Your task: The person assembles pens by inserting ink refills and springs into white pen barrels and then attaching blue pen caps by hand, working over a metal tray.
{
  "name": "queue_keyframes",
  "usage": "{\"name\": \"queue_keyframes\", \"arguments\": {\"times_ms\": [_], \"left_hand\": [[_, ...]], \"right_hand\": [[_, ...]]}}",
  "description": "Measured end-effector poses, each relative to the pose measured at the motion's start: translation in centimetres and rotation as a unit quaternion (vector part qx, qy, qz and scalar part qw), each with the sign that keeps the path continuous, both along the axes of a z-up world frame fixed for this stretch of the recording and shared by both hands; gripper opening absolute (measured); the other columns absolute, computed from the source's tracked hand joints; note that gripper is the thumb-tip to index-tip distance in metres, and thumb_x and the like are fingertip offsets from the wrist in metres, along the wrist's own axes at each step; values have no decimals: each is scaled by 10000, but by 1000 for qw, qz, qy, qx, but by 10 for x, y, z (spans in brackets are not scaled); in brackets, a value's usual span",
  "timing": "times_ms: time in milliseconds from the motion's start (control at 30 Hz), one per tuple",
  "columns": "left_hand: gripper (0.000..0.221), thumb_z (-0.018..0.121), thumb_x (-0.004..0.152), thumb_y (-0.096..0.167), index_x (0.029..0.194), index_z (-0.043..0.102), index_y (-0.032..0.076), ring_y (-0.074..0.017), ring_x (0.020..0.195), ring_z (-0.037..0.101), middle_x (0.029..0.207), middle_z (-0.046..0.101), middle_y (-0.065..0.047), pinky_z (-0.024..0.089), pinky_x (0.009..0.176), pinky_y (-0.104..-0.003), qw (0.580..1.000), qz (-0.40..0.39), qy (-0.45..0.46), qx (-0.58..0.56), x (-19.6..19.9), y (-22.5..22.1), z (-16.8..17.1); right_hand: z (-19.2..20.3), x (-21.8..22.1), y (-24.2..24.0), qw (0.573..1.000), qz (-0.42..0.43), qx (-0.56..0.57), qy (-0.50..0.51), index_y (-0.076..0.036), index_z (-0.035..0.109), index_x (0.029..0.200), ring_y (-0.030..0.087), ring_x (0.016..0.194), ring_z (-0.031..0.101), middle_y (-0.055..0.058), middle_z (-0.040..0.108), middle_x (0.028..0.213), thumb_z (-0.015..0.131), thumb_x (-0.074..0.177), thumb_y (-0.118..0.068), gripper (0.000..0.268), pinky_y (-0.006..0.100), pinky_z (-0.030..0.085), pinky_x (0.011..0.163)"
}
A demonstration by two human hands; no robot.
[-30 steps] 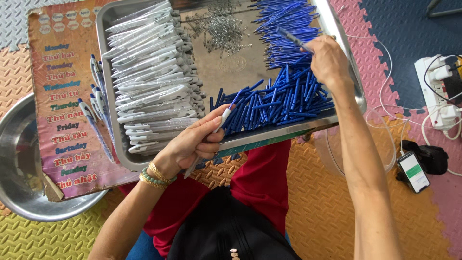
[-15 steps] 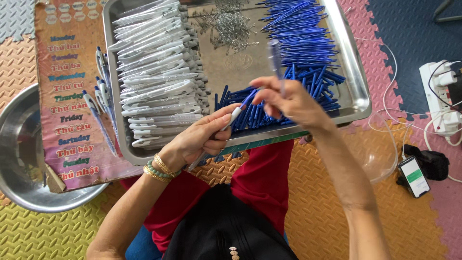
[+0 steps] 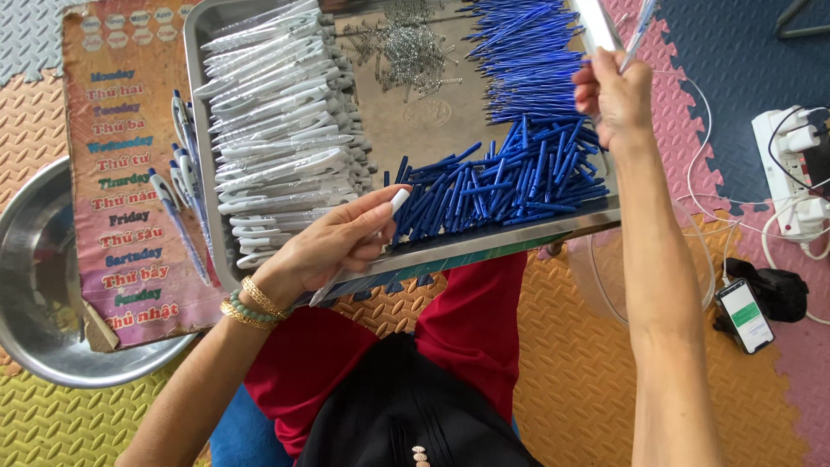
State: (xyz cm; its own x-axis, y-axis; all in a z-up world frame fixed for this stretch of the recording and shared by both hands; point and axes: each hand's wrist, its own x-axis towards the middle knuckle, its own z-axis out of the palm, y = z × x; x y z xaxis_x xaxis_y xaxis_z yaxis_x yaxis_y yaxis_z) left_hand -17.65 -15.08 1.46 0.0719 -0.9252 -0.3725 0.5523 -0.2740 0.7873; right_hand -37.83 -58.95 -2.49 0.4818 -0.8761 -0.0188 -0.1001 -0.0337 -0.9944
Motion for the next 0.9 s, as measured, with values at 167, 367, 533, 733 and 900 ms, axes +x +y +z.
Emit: {"name": "queue_keyframes", "arguments": {"times_ms": [167, 367, 533, 733, 900], "left_hand": [[602, 475, 1160, 264, 1711, 411, 31, -83, 740, 547, 1018, 574, -94, 456, 444, -163, 988, -70, -119, 71, 10, -19, 23], [366, 532, 1151, 307, 1401, 677, 81, -127, 693, 828, 935, 853, -60, 704, 609, -221, 841, -189, -499, 91, 7, -60, 71], [319, 681, 1146, 402, 1122, 752, 92, -182, 597, 738, 761, 756, -36, 579, 551, -343, 676, -206, -704, 71, 3, -93, 81], [392, 740, 1161, 330, 808, 729, 159, -132, 590, 641, 656, 636, 58, 546, 543, -348, 396, -163, -903, 45, 2, -109, 76], [381, 843, 1087, 385, 791, 750, 164, -85, 538, 573, 597, 566, 92, 536, 524, -313, 349, -153, -925, 3, -1, -101, 93]], "right_hand": [[-44, -14, -46, 991, -53, -77, 94, -31, 710, 1175, 87, 494, 722, 155, 814, 883, 682, 1146, -304, 276, 213, 588, 368], [63, -6, 100, 993, 77, -55, 73, -170, 628, 1376, 80, 780, 739, 30, 727, 1107, 452, 1203, -450, 373, 181, 623, 586], [60, 38, 192, 940, 257, 219, -52, 10, 612, 1383, 310, 1027, 808, 238, 751, 1276, 510, 1142, -297, 404, 339, 713, 799], [41, 72, 203, 893, 292, 336, -71, -11, 631, 1304, 222, 907, 795, 161, 762, 1085, 610, 1100, -385, 426, 317, 701, 797], [40, 78, 205, 893, 268, 353, -78, -45, 653, 1190, 183, 914, 757, 131, 745, 1033, 583, 1139, -346, 313, 328, 694, 831]]}}
